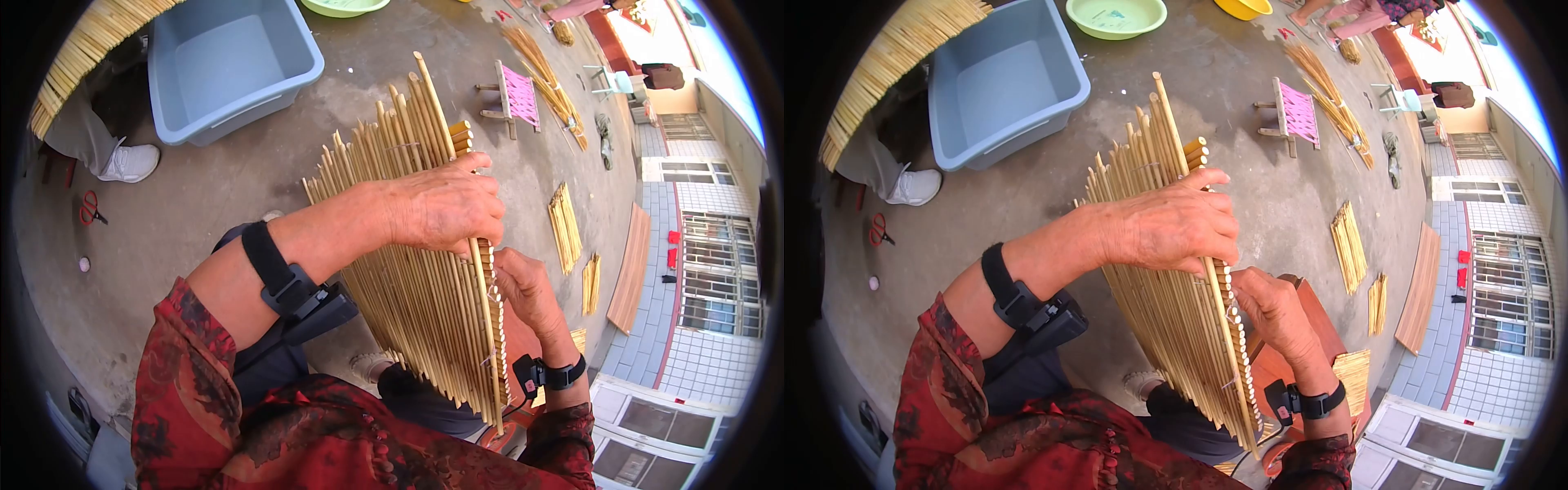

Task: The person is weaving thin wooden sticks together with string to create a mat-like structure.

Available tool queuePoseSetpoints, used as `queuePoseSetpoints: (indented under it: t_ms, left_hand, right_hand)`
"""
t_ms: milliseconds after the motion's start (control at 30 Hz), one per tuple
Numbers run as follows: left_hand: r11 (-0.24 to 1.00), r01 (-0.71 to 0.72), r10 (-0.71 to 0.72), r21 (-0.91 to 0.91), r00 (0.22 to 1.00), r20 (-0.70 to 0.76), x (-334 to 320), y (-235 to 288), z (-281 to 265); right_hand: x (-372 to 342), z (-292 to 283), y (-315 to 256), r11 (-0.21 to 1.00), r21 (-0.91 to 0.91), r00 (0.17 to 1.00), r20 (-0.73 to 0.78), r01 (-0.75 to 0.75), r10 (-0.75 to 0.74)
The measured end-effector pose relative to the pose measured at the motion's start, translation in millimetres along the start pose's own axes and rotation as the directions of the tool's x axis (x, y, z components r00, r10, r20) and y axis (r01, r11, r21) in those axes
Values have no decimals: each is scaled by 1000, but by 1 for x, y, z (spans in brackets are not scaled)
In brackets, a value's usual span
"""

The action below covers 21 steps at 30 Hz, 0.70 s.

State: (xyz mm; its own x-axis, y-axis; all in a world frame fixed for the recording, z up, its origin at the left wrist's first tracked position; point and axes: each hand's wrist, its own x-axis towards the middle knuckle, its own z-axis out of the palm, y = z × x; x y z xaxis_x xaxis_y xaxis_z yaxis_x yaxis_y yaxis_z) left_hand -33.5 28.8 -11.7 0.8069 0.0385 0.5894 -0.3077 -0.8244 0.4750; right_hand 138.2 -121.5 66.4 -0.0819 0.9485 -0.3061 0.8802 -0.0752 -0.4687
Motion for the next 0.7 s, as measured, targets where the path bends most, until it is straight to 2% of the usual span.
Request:
queuePoseSetpoints:
  t_ms: [200, 267, 467, 533, 700]
  left_hand:
    - [1000, 6, -6, -3, 1000, 5, -1, 1, -1]
    - [1000, 7, -7, 0, 1000, 8, -1, 2, -1]
    - [1000, 4, -4, 3, 1000, 22, -2, 1, -3]
    - [998, -19, 22, 52, 998, -53, -3, 3, -1]
    - [998, -25, 28, 59, 999, -47, -6, 3, 0]
  right_hand:
    - [1, -1, -4, 999, 7, 999, 24, -49, 49]
    - [1, 0, -5, 1000, -14, 1000, 1, 10, -10]
    - [-1, 1, -8, 998, -55, 1000, 13, 28, -27]
    - [0, 2, -10, 998, -58, 999, 11, 38, -37]
    - [0, 3, -13, 997, -55, 998, 26, 58, -57]
